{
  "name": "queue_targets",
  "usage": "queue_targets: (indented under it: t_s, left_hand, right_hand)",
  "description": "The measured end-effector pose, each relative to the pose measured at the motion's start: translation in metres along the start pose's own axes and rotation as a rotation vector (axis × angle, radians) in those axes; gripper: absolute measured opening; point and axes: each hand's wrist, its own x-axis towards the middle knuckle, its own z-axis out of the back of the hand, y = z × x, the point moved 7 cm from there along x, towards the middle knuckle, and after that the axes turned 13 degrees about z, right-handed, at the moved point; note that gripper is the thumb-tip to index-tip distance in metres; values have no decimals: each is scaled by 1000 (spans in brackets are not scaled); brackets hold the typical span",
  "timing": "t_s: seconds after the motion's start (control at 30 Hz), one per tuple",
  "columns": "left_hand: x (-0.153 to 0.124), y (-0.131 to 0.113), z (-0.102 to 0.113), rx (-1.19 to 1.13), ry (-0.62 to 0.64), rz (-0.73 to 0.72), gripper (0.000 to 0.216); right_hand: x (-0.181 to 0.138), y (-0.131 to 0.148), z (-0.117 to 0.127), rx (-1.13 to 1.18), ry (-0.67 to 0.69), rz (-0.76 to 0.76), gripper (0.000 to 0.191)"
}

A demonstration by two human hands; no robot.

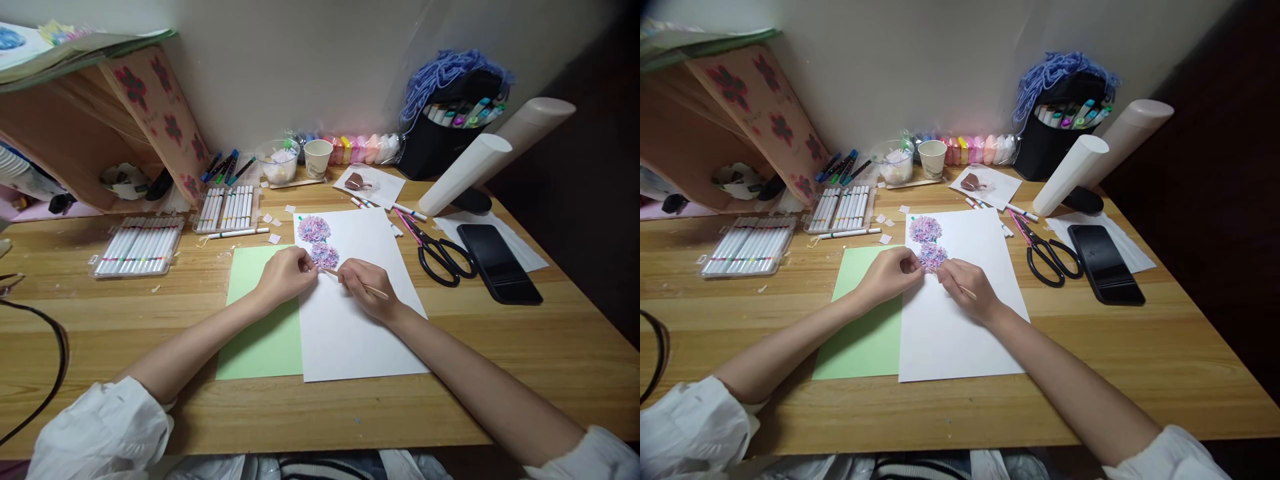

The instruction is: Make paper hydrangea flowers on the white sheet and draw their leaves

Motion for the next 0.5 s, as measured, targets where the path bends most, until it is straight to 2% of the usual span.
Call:
queue_targets:
  t_s: [0.27, 0.5]
  left_hand:
    - [-1, 2, -1, -2, 5, -14, 13]
    - [-4, 2, -1, -9, -20, -19, 13]
  right_hand:
    - [2, -2, -2, -37, 19, -13, 32]
    - [7, 21, -15, -313, 171, 328, 31]
